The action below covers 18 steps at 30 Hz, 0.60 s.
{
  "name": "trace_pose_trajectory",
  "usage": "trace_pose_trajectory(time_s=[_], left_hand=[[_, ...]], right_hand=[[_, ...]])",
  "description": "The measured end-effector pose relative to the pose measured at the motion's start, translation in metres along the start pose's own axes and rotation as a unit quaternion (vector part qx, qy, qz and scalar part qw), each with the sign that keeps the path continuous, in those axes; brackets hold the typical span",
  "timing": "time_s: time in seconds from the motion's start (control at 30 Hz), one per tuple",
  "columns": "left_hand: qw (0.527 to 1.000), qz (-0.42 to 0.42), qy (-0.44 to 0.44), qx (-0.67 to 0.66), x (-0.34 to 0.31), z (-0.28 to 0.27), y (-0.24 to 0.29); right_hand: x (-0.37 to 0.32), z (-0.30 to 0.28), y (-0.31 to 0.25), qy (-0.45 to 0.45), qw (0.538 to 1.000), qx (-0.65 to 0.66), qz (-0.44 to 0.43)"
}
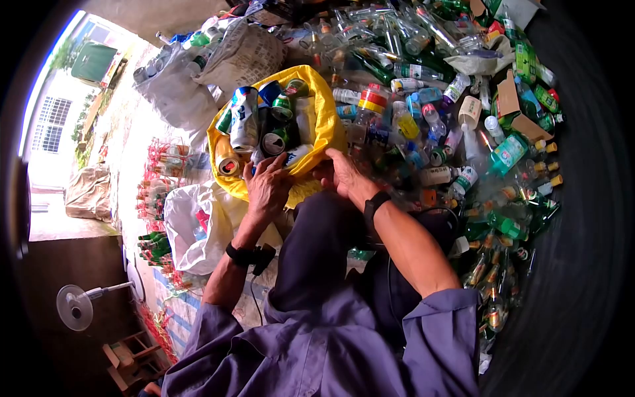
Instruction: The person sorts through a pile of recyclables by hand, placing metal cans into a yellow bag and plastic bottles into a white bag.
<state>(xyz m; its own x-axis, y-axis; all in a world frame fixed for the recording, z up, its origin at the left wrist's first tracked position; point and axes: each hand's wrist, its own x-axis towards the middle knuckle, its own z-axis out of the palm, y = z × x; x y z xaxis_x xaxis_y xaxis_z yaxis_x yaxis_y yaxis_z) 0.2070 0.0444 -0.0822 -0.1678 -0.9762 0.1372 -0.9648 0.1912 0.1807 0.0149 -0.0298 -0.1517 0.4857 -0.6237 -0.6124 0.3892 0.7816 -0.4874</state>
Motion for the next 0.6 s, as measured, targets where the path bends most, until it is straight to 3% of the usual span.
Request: trace_pose_trajectory(time_s=[0.13,0.2,0.33,0.4,0.5,0.6], left_hand=[[1.0,0.008,-0.013,-0.024,-0.001,-0.01,0.007],[0.999,0.012,-0.006,-0.034,-0.001,-0.009,0.005],[0.998,0.012,-0.026,-0.048,-0.001,-0.005,-0.001],[0.998,0.004,-0.033,-0.049,-0.001,-0.006,0.0],[0.998,0.002,-0.058,-0.009,-0.001,-0.01,0.007],[0.998,0.017,-0.058,0.007,-0.004,-0.013,0.01]], right_hand=[[-0.017,0.014,-0.009,0.023,1.0,0.005,-0.006],[-0.028,0.023,-0.013,0.052,0.995,-0.075,-0.041],[0.018,-0.006,0.018,0.108,0.977,-0.152,-0.102],[0.042,-0.033,0.023,0.11,0.948,-0.277,-0.115],[0.055,-0.045,0.033,0.166,0.929,-0.275,-0.184],[0.062,-0.051,0.037,0.123,0.956,-0.18,-0.198]])
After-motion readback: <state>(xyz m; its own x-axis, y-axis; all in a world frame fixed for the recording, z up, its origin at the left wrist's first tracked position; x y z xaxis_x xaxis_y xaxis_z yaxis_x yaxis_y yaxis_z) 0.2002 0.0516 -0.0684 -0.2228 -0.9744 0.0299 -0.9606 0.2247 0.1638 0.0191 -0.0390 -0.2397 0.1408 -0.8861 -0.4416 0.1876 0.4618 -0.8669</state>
